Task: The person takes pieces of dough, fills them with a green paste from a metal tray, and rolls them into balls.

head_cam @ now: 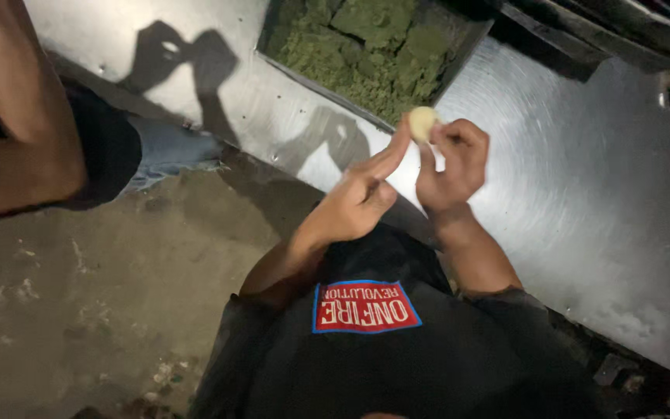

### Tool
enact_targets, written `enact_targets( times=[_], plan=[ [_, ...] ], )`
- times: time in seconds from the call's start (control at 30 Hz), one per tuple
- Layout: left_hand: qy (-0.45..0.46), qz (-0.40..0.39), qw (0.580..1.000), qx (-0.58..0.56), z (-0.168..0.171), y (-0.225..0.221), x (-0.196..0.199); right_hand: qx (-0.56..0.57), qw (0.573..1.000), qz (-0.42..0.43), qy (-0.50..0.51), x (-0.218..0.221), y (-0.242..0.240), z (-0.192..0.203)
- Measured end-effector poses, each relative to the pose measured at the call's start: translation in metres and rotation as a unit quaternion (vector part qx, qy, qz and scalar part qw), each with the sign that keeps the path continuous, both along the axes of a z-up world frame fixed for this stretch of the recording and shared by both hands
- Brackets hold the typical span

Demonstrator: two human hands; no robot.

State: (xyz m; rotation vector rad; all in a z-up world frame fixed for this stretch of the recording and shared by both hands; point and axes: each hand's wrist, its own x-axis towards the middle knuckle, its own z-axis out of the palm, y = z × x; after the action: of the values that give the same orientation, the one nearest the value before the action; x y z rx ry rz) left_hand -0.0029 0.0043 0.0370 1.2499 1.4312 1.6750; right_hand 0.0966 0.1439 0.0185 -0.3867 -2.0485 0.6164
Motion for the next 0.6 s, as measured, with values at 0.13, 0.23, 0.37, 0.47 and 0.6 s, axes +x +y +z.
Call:
enact_targets(
  times=[0.13,0.23,0.37,0.47,0.6],
  plan=[
    [-0.176,0.174,0.968,-0.038,-0.009,-0.014,0.031,-0.164,0.976,0.100,-0.106,0.035,-0.018,0.031],
    [-0.285,0.149,0.947,0.017,-0.022,-0.025,0.033,-0.126,0.967,0.163,-0.151,0.052,-0.045,0.052],
    [-0.266,0.049,0.961,-0.057,-0.018,-0.047,0.034,-0.020,0.982,0.151,-0.111,0.062,-0.053,0.062],
    [-0.132,0.060,0.989,-0.032,0.002,-0.055,0.043,-0.181,0.949,0.249,-0.063,0.073,-0.047,0.069],
    [-0.049,0.198,0.979,-0.013,0.009,-0.045,0.063,-0.254,0.956,0.141,-0.046,0.078,-0.075,0.053]
  ],
)
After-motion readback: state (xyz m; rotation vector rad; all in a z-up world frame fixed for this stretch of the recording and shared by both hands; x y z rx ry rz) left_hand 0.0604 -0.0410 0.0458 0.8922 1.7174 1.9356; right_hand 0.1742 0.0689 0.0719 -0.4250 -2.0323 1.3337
